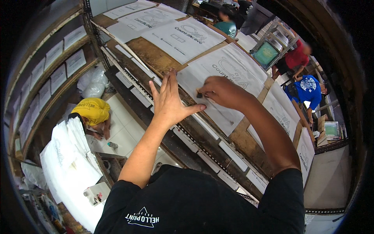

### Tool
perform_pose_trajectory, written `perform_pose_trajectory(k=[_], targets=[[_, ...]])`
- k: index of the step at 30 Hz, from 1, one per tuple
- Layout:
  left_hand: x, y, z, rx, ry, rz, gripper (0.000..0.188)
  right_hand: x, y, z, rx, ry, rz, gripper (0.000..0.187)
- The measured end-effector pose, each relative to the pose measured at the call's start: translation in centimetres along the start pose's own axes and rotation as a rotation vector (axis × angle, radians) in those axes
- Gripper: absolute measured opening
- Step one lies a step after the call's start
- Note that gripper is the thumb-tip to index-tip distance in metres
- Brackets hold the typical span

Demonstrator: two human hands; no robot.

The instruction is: The person cleans a stack of printed plastic sheets. The person applies a liquid from a bottle onto a cloth and wipes the surface of each sheet one at a time, moving each finished sheet to a shelf above.

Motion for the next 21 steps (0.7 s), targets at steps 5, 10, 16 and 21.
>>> perform_pose_trajectory(k=[5,10,16,21], targets=[[-0.2,-0.1,-0.2,0.023,-0.011,0.012,0.151,0.3,0.6,6.3,-0.042,-0.024,-0.005,0.021],[-0.2,-0.1,-0.1,0.036,-0.033,-0.014,0.152,1.1,0.3,10.4,0.03,0.065,-0.027,0.02],[0.1,-0.1,0.1,0.038,-0.029,-0.012,0.153,-0.1,-3.1,9.2,0.387,0.329,-0.122,0.02],[-0.2,0.2,0.3,-0.067,0.055,0.07,0.152,-3.2,-2.8,2.1,-0.249,-0.07,-0.151,0.018]])
Point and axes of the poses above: each hand's wrist, its own z-axis away from the middle knuckle, its own y-axis out of the palm, x = y × z, the point moved 2 cm from there along -z, towards the middle knuckle, and after that the axes turned 4 degrees about x, right-handed, at the moved point
